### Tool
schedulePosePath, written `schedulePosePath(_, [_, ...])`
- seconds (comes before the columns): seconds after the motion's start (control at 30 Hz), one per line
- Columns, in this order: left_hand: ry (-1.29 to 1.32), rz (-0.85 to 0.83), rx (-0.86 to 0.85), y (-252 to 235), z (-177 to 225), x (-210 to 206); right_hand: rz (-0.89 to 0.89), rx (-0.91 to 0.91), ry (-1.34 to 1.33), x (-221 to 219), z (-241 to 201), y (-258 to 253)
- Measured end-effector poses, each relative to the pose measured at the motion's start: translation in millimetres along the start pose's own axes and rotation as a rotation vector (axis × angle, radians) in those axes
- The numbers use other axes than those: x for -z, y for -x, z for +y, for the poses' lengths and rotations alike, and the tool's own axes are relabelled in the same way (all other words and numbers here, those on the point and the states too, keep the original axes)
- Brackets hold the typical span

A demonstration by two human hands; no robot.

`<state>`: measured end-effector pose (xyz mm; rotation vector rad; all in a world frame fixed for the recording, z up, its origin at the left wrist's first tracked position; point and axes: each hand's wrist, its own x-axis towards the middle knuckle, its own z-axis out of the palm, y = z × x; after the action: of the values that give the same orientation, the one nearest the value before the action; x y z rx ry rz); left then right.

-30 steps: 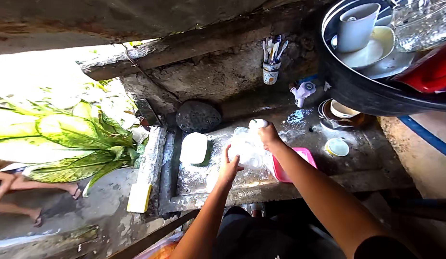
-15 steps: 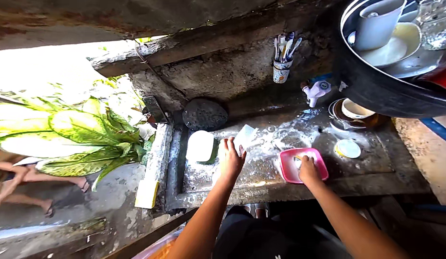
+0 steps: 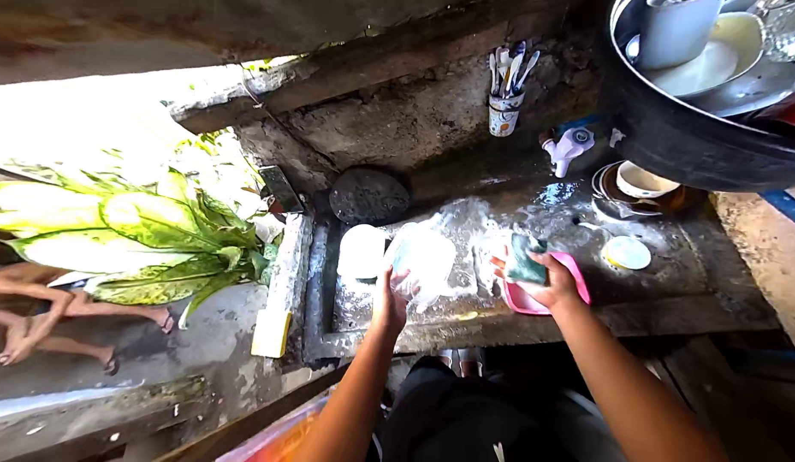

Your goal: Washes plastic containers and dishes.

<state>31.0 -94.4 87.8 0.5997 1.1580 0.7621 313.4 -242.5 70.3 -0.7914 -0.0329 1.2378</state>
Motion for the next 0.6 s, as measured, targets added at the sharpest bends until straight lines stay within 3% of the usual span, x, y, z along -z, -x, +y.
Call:
schedulePosePath(0.13, [-0.066,0.013,0.066,11.3,-17.0,-17.4,-0.217,0.191,0.694,-80.3,12.6,-23.0])
schedulePosePath(0.2, [-0.094,-0.009,0.038,15.4,-24.1,-26.3,-0.199,0.316,1.097,-107.0,25.5,-39.1])
schedulePosePath(0.3, [-0.107,-0.082,-0.090,20.5,-27.0,-34.1,-0.195,0.445,1.581,-126.0,44.5,-53.0])
schedulePosePath(0.37, [-0.116,-0.064,-0.148,20.1,-23.8,-33.1,-0.368,0.549,1.849,-125.4,56.3,-57.1])
schedulePosePath(0.4, [-0.118,-0.031,-0.155,19.5,-19.9,-31.2,-0.468,0.485,1.970,-125.8,58.7,-55.7])
schedulePosePath(0.5, [-0.114,0.097,-0.140,15.1,-7.4,-19.5,-0.757,0.067,2.234,-128.0,53.9,-48.3])
schedulePosePath(0.6, [-0.085,0.166,-0.156,8.8,-10.2,-4.3,-1.019,-0.001,2.287,-123.9,52.3,-41.7])
